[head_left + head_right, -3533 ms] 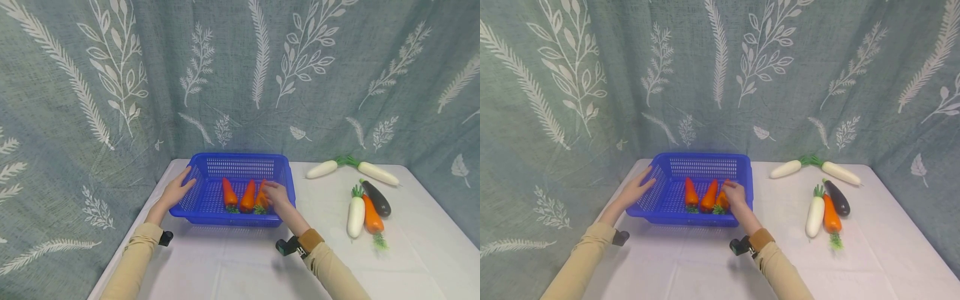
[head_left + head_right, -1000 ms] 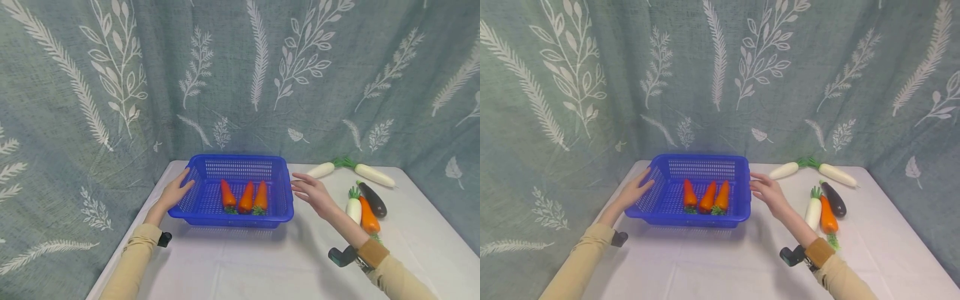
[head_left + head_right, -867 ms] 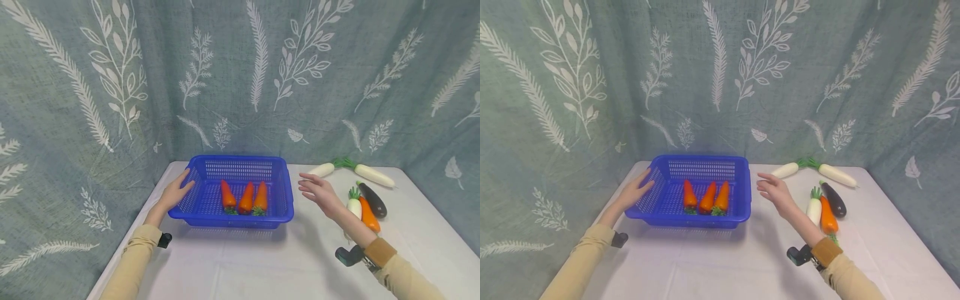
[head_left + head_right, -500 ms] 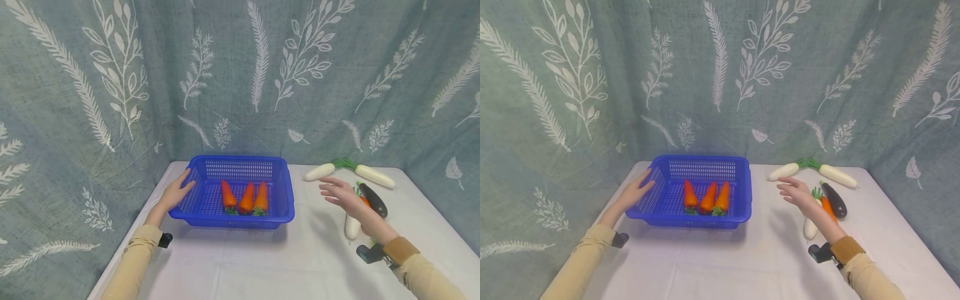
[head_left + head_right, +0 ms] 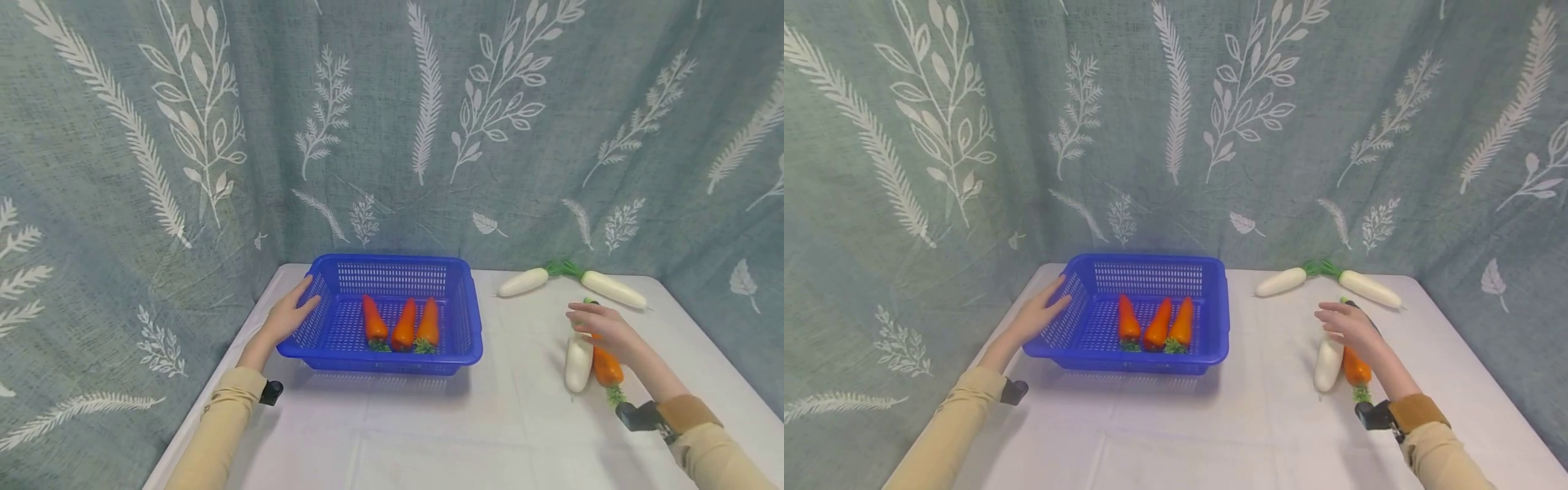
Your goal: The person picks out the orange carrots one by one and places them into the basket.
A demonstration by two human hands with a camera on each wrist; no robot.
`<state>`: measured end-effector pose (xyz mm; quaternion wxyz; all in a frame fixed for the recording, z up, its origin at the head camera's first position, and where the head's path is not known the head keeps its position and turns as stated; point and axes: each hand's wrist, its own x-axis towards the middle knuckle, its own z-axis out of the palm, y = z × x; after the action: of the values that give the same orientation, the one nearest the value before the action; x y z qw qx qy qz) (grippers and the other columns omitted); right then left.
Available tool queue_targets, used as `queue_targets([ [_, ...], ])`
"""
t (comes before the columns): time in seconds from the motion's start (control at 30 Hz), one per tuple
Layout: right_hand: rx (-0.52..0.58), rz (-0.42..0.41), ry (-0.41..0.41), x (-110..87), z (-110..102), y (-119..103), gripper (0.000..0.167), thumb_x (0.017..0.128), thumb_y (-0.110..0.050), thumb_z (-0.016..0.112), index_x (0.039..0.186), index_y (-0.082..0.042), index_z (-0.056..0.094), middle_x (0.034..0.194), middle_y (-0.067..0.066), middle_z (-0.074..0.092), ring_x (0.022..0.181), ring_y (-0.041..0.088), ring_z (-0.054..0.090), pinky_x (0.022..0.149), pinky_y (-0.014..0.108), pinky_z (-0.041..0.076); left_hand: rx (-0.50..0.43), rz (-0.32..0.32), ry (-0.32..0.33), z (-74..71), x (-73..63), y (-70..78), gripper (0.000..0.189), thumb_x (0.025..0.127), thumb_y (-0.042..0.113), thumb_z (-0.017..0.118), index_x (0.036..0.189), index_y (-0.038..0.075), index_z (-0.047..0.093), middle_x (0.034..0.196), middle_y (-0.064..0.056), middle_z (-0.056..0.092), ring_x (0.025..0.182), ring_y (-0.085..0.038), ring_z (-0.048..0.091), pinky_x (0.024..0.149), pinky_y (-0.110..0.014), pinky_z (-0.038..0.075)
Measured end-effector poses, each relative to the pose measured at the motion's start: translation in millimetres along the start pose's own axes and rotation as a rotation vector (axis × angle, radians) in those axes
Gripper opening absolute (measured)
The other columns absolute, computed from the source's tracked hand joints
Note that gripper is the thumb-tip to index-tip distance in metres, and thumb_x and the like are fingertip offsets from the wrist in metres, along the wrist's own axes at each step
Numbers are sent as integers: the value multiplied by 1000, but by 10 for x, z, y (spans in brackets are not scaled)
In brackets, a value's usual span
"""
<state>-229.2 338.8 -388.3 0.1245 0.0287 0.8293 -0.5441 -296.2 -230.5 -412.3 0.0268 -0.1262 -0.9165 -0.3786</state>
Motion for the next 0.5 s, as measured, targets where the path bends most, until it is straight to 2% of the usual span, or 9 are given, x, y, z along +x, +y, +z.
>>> queue_targets([
  [0.27, -105, 123, 123, -9, -242, 156, 65, 104, -25, 41, 147, 16, 15, 150, 39, 16, 136, 52, 26, 111, 56, 31, 6, 2, -1, 1, -5, 6, 64, 106, 32, 41, 154, -2, 18, 156, -27, 18, 141, -47, 20, 115, -59, 19],
  [0.5, -69, 213, 207, 63, -378, 348, 71, 102, -30, 45, 149, 13, 14, 151, 37, 15, 136, 51, 25, 110, 58, 30, 9, 0, 0, -1, -6, -2, 64, 106, 32, 41, 154, -2, 18, 156, -27, 19, 141, -47, 21, 115, -59, 19],
])
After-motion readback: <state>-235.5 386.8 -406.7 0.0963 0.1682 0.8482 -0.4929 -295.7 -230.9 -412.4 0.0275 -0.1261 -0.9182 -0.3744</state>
